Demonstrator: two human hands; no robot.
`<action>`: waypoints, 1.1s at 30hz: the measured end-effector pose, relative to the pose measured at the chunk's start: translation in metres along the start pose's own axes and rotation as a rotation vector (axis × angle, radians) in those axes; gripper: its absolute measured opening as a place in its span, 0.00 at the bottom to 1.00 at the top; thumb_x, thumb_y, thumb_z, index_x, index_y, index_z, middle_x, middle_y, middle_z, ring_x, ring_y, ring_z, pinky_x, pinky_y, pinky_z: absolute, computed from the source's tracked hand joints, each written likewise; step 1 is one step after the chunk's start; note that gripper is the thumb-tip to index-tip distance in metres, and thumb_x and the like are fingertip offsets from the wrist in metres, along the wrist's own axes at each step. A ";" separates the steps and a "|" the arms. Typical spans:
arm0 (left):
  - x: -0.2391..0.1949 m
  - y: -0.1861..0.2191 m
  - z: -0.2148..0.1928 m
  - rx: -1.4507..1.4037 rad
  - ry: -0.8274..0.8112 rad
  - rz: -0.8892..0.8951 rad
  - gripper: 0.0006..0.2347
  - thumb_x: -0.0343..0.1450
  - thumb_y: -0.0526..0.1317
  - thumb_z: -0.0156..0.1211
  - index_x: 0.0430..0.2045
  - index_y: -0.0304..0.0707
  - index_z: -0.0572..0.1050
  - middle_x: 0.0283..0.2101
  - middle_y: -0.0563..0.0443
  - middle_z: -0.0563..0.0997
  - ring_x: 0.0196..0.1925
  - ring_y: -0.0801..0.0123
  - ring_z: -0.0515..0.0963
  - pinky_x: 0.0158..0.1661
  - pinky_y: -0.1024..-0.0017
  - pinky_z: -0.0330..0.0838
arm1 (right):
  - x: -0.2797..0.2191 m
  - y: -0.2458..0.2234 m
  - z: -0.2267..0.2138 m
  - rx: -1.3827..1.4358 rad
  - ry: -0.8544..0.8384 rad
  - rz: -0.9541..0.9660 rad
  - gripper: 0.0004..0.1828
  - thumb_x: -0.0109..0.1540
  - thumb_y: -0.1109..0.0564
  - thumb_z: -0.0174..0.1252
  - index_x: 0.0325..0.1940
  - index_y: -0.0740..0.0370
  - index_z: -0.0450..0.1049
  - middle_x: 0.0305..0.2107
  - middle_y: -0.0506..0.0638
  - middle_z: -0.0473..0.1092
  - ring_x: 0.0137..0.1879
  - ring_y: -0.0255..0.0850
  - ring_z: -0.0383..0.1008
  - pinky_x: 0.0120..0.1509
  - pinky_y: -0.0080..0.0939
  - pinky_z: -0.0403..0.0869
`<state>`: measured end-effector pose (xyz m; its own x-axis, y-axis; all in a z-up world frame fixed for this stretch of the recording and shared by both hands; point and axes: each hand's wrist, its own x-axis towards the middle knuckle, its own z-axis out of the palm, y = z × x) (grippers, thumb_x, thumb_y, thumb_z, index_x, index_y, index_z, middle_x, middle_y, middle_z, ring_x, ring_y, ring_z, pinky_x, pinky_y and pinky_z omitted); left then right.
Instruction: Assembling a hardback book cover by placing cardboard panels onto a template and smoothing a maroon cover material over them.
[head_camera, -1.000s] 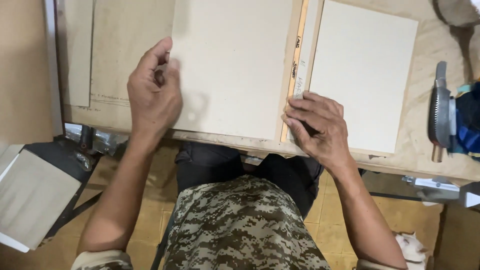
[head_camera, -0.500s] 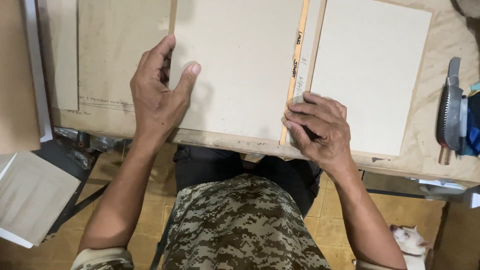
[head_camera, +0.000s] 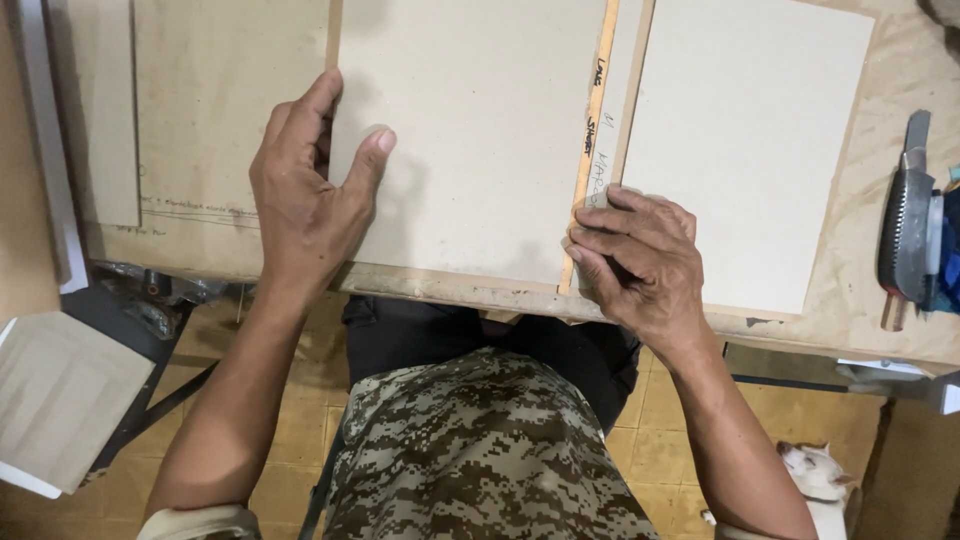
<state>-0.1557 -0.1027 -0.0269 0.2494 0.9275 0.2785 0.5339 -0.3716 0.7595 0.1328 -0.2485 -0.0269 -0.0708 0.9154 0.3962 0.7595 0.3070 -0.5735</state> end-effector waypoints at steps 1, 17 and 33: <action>0.000 0.001 -0.001 -0.002 -0.001 0.000 0.24 0.79 0.47 0.61 0.65 0.27 0.67 0.50 0.40 0.77 0.42 0.64 0.73 0.39 0.70 0.71 | 0.000 0.000 0.000 -0.002 0.000 0.001 0.08 0.63 0.61 0.71 0.46 0.57 0.82 0.49 0.50 0.78 0.67 0.53 0.74 0.74 0.52 0.63; 0.003 -0.002 0.000 0.017 0.003 0.016 0.23 0.80 0.46 0.62 0.64 0.26 0.68 0.46 0.41 0.77 0.39 0.65 0.72 0.37 0.70 0.70 | -0.002 0.006 0.002 -0.011 0.000 -0.013 0.09 0.62 0.60 0.72 0.46 0.57 0.82 0.49 0.50 0.78 0.66 0.53 0.74 0.74 0.53 0.62; 0.001 -0.009 0.000 0.008 -0.008 0.049 0.24 0.80 0.44 0.64 0.65 0.25 0.68 0.44 0.43 0.74 0.34 0.68 0.66 0.31 0.73 0.66 | -0.001 0.006 0.003 -0.047 0.010 -0.027 0.08 0.62 0.61 0.73 0.44 0.56 0.83 0.48 0.50 0.79 0.65 0.53 0.75 0.72 0.52 0.64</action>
<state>-0.1604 -0.0980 -0.0336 0.2818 0.9077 0.3108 0.5274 -0.4172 0.7401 0.1359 -0.2468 -0.0331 -0.0847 0.9043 0.4185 0.7871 0.3182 -0.5284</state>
